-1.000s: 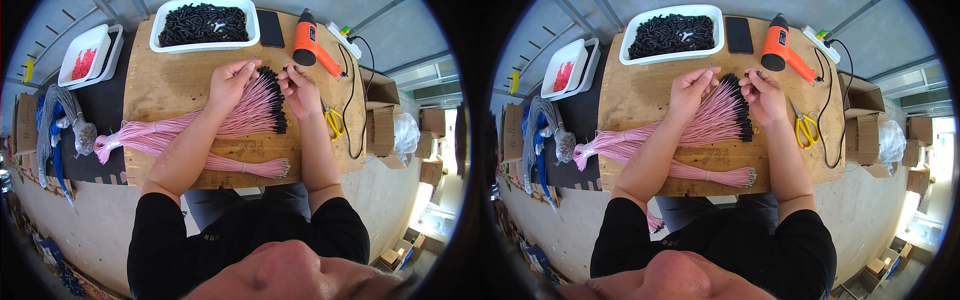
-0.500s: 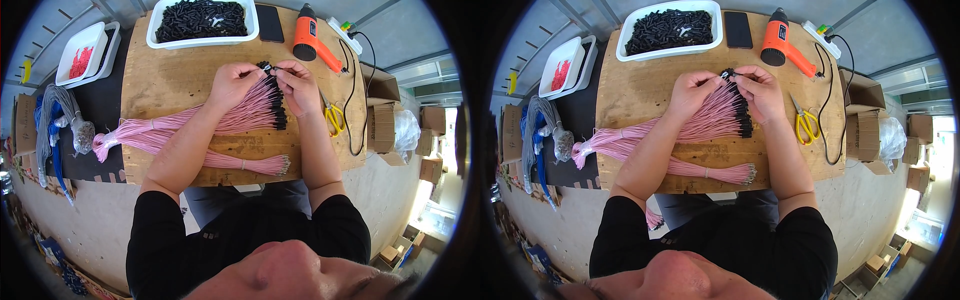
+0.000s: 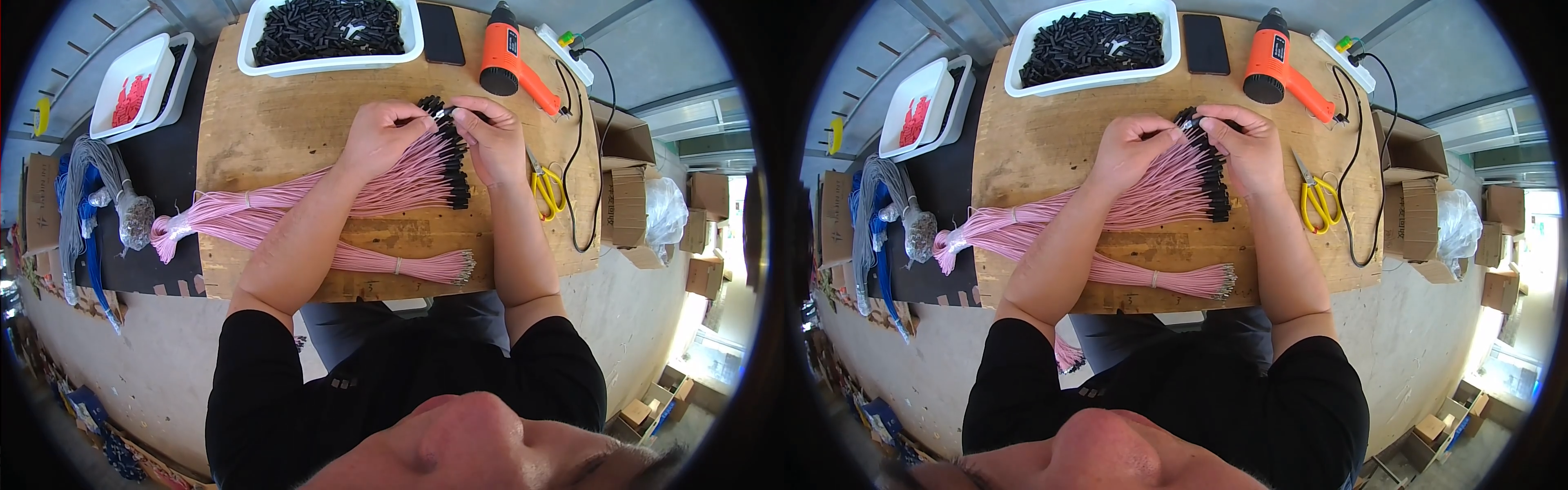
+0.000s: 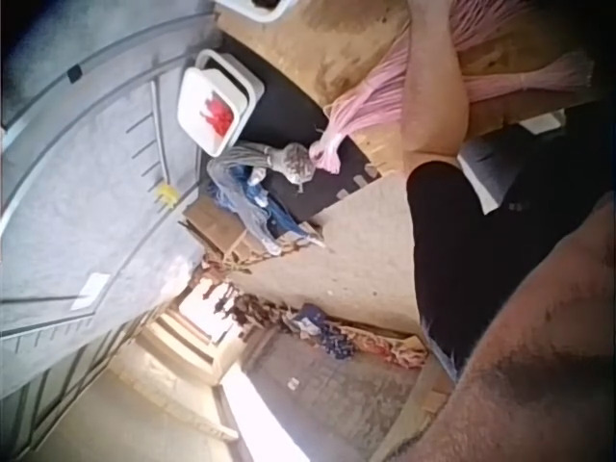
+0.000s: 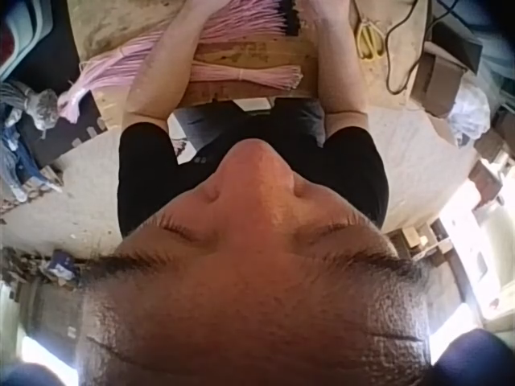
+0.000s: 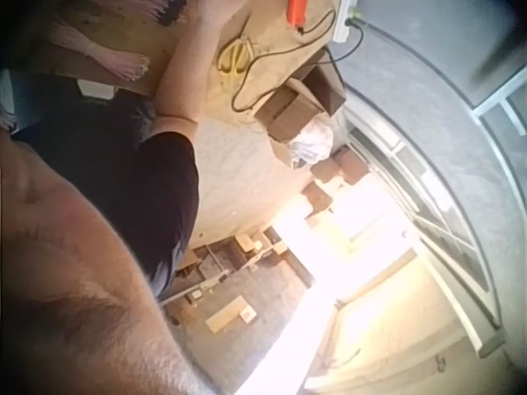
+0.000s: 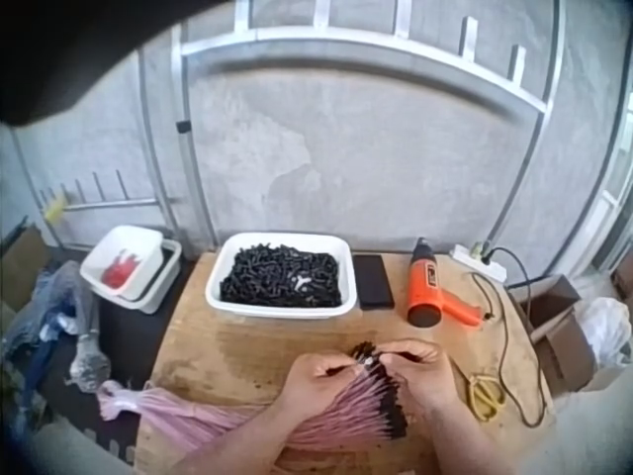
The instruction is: Attaching small black components to the ends of bundles of striped wires at a workbench.
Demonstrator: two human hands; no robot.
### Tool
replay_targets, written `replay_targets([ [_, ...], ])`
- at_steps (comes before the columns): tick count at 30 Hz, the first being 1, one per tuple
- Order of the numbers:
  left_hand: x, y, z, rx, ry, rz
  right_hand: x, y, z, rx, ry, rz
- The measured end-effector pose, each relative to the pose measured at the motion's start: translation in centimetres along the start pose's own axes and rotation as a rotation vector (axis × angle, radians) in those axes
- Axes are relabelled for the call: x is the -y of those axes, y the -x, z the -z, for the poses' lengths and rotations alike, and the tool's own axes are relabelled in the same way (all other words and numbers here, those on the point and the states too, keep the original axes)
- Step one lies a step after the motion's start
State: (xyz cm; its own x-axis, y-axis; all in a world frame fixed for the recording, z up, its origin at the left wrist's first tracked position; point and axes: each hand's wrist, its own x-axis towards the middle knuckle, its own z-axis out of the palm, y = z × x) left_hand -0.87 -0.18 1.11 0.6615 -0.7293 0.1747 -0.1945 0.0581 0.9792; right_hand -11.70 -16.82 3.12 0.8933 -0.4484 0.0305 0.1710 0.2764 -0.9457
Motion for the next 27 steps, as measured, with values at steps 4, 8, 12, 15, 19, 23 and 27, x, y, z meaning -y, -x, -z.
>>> replay_targets([
  [4,0.1,0.0,0.0,0.011,-0.043,-0.010,0.1,0.1,0.0,0.000,0.041,-0.002],
  [8,0.0,0.0,0.0,0.015,-0.065,0.000,0.2,0.1,0.0,-0.003,0.137,-0.011],
  [12,-0.1,0.0,-0.1,0.010,-0.087,-0.017,0.1,0.0,0.0,0.008,0.166,-0.016],
  [15,-0.2,0.1,-0.3,-0.005,-0.093,0.004,0.2,0.0,0.1,-0.005,0.171,-0.017],
  [19,0.3,0.0,-0.4,-0.085,-0.017,0.086,-0.1,-0.4,0.7,-0.079,0.112,-0.010],
  [23,0.6,-0.1,-0.2,-0.090,-0.027,0.103,0.7,-0.7,1.2,-0.008,-0.089,-0.071],
  [27,0.4,-0.1,-0.3,-0.076,0.002,0.080,0.3,-0.8,1.9,0.033,-0.259,-0.228],
])
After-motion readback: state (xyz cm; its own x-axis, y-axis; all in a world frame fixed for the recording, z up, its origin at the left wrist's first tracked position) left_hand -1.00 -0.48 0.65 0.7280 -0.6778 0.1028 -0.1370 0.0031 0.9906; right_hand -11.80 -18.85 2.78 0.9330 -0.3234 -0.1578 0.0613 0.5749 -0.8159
